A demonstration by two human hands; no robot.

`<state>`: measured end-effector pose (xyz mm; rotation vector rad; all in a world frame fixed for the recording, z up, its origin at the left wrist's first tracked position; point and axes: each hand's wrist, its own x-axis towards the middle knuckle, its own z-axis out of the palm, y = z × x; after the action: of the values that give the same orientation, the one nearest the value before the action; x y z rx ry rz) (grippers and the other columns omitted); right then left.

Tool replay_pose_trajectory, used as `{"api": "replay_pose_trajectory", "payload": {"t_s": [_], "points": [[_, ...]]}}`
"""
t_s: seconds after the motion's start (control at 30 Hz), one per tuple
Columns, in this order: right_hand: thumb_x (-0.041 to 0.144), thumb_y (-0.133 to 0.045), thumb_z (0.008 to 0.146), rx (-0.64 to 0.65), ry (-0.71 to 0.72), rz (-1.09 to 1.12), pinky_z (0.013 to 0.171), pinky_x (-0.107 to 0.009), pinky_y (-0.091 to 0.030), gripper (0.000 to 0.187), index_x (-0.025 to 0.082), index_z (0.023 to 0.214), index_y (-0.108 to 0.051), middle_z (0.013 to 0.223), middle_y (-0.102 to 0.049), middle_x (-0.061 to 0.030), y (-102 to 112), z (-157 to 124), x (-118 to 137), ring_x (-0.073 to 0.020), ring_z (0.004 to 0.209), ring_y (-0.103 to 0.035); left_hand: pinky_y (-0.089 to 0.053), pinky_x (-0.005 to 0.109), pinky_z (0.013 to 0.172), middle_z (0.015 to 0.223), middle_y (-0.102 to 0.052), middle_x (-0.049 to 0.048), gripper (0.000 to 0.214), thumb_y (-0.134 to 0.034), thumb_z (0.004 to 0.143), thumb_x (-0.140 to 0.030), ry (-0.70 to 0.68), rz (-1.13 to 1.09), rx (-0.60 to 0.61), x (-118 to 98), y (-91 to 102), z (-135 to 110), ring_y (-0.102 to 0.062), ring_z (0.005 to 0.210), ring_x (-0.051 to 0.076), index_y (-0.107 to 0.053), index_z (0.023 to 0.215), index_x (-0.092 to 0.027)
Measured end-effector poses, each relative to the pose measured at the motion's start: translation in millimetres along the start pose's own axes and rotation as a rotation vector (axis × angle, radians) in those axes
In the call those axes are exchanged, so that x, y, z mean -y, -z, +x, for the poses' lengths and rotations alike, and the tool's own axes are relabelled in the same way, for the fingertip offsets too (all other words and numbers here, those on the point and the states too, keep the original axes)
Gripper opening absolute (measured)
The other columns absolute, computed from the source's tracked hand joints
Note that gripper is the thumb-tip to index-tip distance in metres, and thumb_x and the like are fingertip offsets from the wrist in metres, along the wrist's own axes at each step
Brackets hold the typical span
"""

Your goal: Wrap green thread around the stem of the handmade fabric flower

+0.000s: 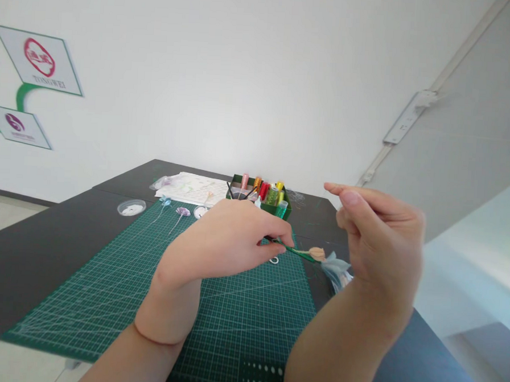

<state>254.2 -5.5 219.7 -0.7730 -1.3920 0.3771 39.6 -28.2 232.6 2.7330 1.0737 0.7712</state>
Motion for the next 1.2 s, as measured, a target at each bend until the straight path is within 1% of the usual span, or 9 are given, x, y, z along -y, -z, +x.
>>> {"api": "replay_pose_trajectory", "payload": {"t_s": [0.2, 0.37, 0.47, 0.57, 0.83, 0.93, 1.07, 1.13, 1.2], "points": [[0.03, -0.077, 0.081, 0.044, -0.117, -0.015, 0.046, -0.027, -0.023, 0.011, 0.026, 0.086, -0.085, 0.046, -0.039, 0.0058, -3.9, 7.1, -1.7, -0.0098, 0.048, -0.029, -0.039, 0.024, 0.064, 0.083, -0.078, -0.0093, 0.011, -0.07, 0.092, -0.021, -0.02, -0.02, -0.049, -4.2, 3.6, -9.3, -0.068, 0.072, 0.01, -0.077, 0.095, -0.028], [0.034, -0.074, 0.081, 0.201, -0.203, -0.108, 0.046, -0.028, -0.027, 0.014, 0.024, 0.08, -0.084, 0.043, -0.035, 0.0063, -7.2, 13.0, 0.1, -0.0106, 0.046, -0.035, -0.039, 0.025, 0.064, 0.078, -0.075, -0.0082, 0.006, -0.068, 0.095, -0.025, -0.065, -0.02, -0.159, -8.5, 4.3, -16.7, -0.065, 0.068, 0.009, -0.074, 0.094, -0.024], [0.037, -0.073, 0.082, 0.337, -0.256, -0.154, 0.05, -0.027, -0.036, 0.017, 0.025, 0.082, -0.085, 0.048, -0.05, 0.003, -7.6, 15.2, -5.1, -0.0124, 0.053, -0.05, -0.041, 0.024, 0.065, 0.077, -0.074, -0.0082, 0.005, -0.069, 0.095, -0.024, -0.083, -0.026, -0.256, -10.2, 5.0, -18.2, -0.063, 0.067, 0.009, -0.074, 0.094, -0.024], [0.04, -0.076, 0.082, 0.423, -0.31, -0.143, 0.056, -0.027, -0.045, 0.018, 0.025, 0.085, -0.085, 0.069, -0.072, -0.0024, -7.7, 14.9, -10.4, -0.0146, 0.065, -0.061, -0.045, 0.022, 0.068, 0.079, -0.075, -0.0075, 0.005, -0.07, 0.093, -0.021, -0.06, -0.078, -0.338, -12.5, 5.9, -17.1, -0.066, 0.071, 0.009, -0.074, 0.094, -0.024], [0.041, -0.076, 0.081, 0.528, -0.268, -0.144, 0.064, -0.029, -0.048, 0.017, 0.027, 0.082, -0.085, 0.079, -0.079, -0.0032, -8.9, 9.8, -2.8, -0.0162, 0.071, -0.063, -0.051, 0.022, 0.065, 0.094, -0.081, -0.0027, 0.026, -0.07, 0.093, -0.026, 0.2, -0.181, -0.749, -6.8, 2.7, -3.6, -0.07, 0.071, 0.012, -0.075, 0.118, -0.028], [0.04, -0.076, 0.082, 0.52, -0.257, -0.133, 0.056, -0.026, -0.04, 0.017, 0.026, 0.082, -0.085, 0.067, -0.071, -0.0012, -7.4, 8.8, -1.8, -0.0121, 0.06, -0.053, -0.053, 0.022, 0.067, 0.098, -0.081, -0.0026, 0.02, -0.069, 0.092, -0.025, 0.191, -0.202, -0.79, -0.4, -0.1, 3.3, -0.072, 0.079, 0.013, -0.079, 0.108, -0.029], [0.043, -0.069, 0.089, 0.409, -0.246, -0.03, 0.05, -0.027, -0.026, 0.026, 0.022, 0.083, -0.084, 0.048, -0.039, 0.0053, -6.3, 10.2, -7.4, -0.0094, 0.05, -0.032, -0.053, 0.021, 0.066, 0.094, -0.081, -0.0024, 0.018, -0.067, 0.092, -0.022, 0.173, -0.28, -0.784, 3.8, -1.8, 9.1, -0.073, 0.08, 0.013, -0.081, 0.104, -0.026], [0.048, -0.067, 0.09, 0.297, -0.237, 0.022, 0.051, -0.027, -0.028, 0.032, 0.021, 0.081, -0.081, 0.049, -0.037, 0.0056, -8.6, 12.1, -11.5, -0.0098, 0.05, -0.032, -0.054, 0.021, 0.066, 0.094, -0.082, -0.0017, 0.018, -0.067, 0.092, -0.02, 0.159, -0.328, -0.765, 4.5, -2.1, 10.6, -0.074, 0.081, 0.013, -0.081, 0.104, -0.024], [0.05, -0.067, 0.09, 0.158, -0.198, 0.003, 0.054, -0.028, -0.034, 0.034, 0.02, 0.079, -0.078, 0.055, -0.047, 0.0035, -13.0, 14.1, -15.3, -0.0107, 0.054, -0.039, -0.054, 0.02, 0.067, 0.095, -0.082, -0.0008, 0.019, -0.067, 0.092, -0.018, 0.147, -0.359, -0.751, 5.0, -2.4, 11.4, -0.074, 0.083, 0.014, -0.081, 0.104, -0.023]]}}
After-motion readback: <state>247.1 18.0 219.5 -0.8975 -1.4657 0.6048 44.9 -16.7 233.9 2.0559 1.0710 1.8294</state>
